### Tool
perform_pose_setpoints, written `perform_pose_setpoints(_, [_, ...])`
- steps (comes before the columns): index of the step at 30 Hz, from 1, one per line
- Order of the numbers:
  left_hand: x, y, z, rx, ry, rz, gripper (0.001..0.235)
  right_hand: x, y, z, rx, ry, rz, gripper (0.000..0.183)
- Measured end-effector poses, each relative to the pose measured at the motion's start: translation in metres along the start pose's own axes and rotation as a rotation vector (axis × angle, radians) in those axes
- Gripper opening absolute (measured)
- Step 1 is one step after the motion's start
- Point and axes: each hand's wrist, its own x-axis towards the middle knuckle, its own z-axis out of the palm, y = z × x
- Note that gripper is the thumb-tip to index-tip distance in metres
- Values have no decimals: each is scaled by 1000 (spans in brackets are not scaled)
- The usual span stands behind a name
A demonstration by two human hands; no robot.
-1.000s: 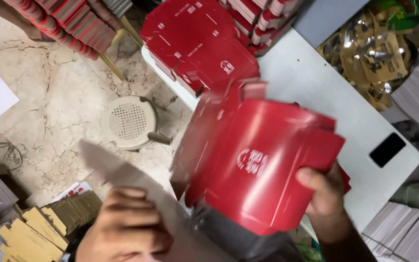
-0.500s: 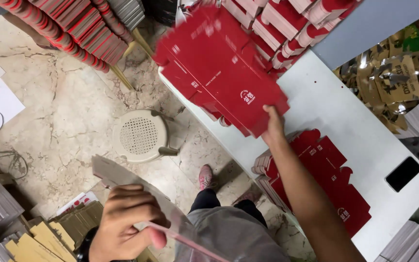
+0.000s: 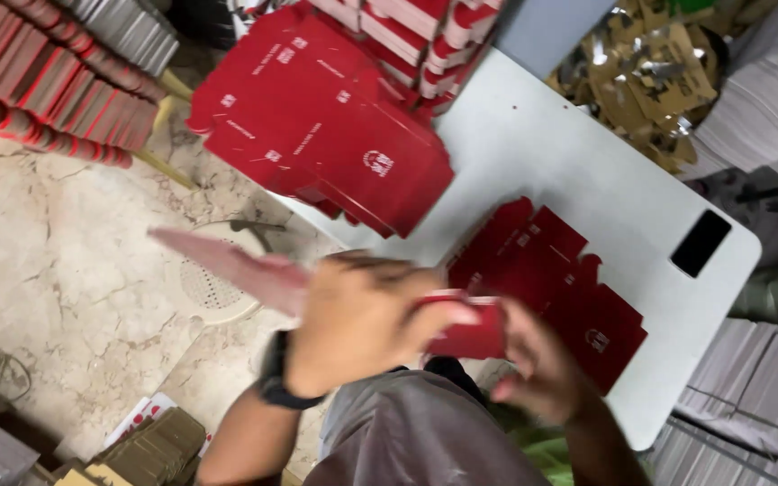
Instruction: Organizing and stacking red cardboard box flats by moving them from a pallet to a table and fanning through them.
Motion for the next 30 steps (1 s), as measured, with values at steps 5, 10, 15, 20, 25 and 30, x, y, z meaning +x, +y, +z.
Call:
perform_pose_setpoints(5, [42, 67, 107, 207, 97, 339, 83, -84, 40, -33, -352, 1026, 41, 48])
perform_pose_setpoints(10, [39, 84, 141, 144, 104, 418, 44, -133, 72, -115, 99, 1057, 11, 66])
perform_pose_setpoints(15, [-18, -8, 144, 236, 45, 157, 34, -133, 28, -107, 107, 1242, 509, 59])
perform_pose_setpoints(20, [-52, -133, 60, 456, 71, -281, 22, -178, 93, -166, -1306, 1720, 747, 84])
perform_pose_setpoints(25, [-26, -295, 14, 571, 183, -449, 32, 12, 1, -31, -435, 1425, 223, 53])
perform_pose_setpoints(30, [13, -451, 39, 403, -10, -796, 69, 181, 77, -13, 191, 1015, 204, 62])
